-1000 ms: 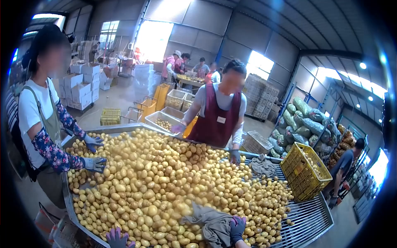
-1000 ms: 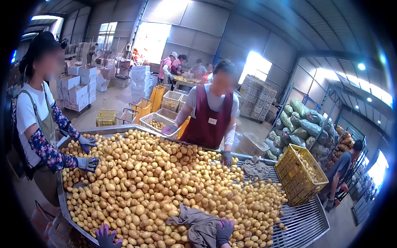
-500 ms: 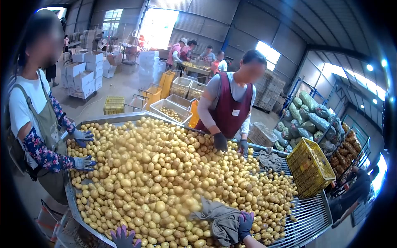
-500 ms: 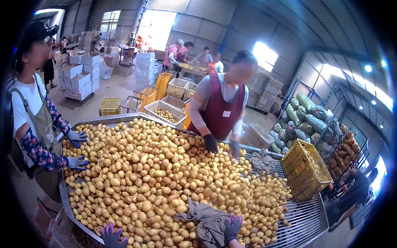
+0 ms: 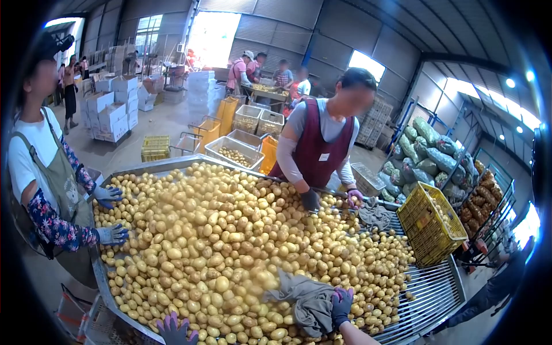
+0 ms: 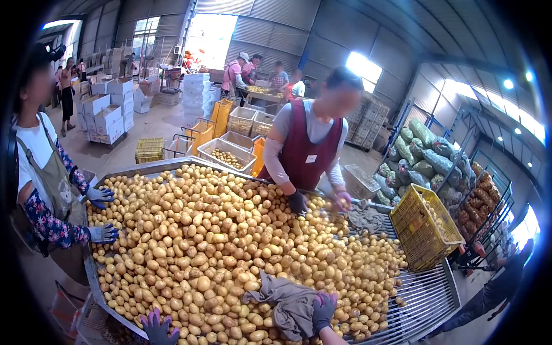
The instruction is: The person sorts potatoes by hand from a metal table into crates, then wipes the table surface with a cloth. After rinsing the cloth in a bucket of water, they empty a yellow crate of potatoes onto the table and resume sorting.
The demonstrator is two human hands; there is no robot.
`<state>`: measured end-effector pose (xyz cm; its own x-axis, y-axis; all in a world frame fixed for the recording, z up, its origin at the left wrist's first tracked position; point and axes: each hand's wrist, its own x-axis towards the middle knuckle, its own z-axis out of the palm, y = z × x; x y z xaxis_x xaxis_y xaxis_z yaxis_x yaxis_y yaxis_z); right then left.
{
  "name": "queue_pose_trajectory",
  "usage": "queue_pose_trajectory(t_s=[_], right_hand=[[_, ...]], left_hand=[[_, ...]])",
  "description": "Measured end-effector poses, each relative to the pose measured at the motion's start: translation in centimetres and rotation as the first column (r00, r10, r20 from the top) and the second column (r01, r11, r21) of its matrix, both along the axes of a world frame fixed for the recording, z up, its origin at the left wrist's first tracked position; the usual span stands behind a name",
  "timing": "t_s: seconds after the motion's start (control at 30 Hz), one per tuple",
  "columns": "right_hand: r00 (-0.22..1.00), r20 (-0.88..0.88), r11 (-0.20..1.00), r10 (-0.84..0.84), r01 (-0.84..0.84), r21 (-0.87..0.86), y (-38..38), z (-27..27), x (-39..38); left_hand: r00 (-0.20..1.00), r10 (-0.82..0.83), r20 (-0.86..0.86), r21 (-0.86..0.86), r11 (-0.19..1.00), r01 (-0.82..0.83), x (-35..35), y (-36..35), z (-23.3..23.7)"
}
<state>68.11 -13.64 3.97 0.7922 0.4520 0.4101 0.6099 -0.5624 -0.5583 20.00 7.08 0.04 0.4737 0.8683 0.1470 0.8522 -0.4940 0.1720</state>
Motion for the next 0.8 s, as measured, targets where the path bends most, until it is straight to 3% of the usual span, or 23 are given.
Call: queue_pose_trajectory(t_s=[0.53, 0.63, 0.7, 0.73, 0.77, 0.8], right_hand=[[0.999, -0.035, 0.999, -0.023, 0.024, 0.037, 0.2, 0.1, 0.0], [0.998, -0.031, 0.998, 0.052, -0.053, -0.024, 0.4, 1.0, 0.1], [0.994, 0.111, 0.880, 0.003, 0.051, -0.472, 1.1, 3.0, -0.8], [0.956, 0.287, 0.766, 0.061, 0.140, -0.628, 1.0, 2.3, -0.5], [0.954, 0.288, 0.764, 0.082, 0.125, -0.633, 1.6, 4.0, -1.4], [0.935, 0.302, 0.818, 0.183, 0.025, -0.574, 2.8, 7.0, -3.3]], left_hand=[[0.998, -0.047, 0.052, 0.067, 0.997, 0.043, 0.1, 0.0, 0.5], [0.997, -0.040, 0.071, 0.046, 0.998, 0.037, 0.1, -0.1, 0.3], [0.999, -0.037, 0.036, 0.052, 0.998, 0.035, 0.2, 0.2, 0.2], [1.000, -0.027, 0.001, 0.055, 0.998, 0.027, 0.2, 0.0, 0.2], [0.985, -0.001, 0.174, -0.079, 0.997, 0.015, 0.6, -0.8, 2.3], [0.984, 0.003, 0.176, -0.085, 0.996, 0.012, 0.4, -0.7, 1.4]])
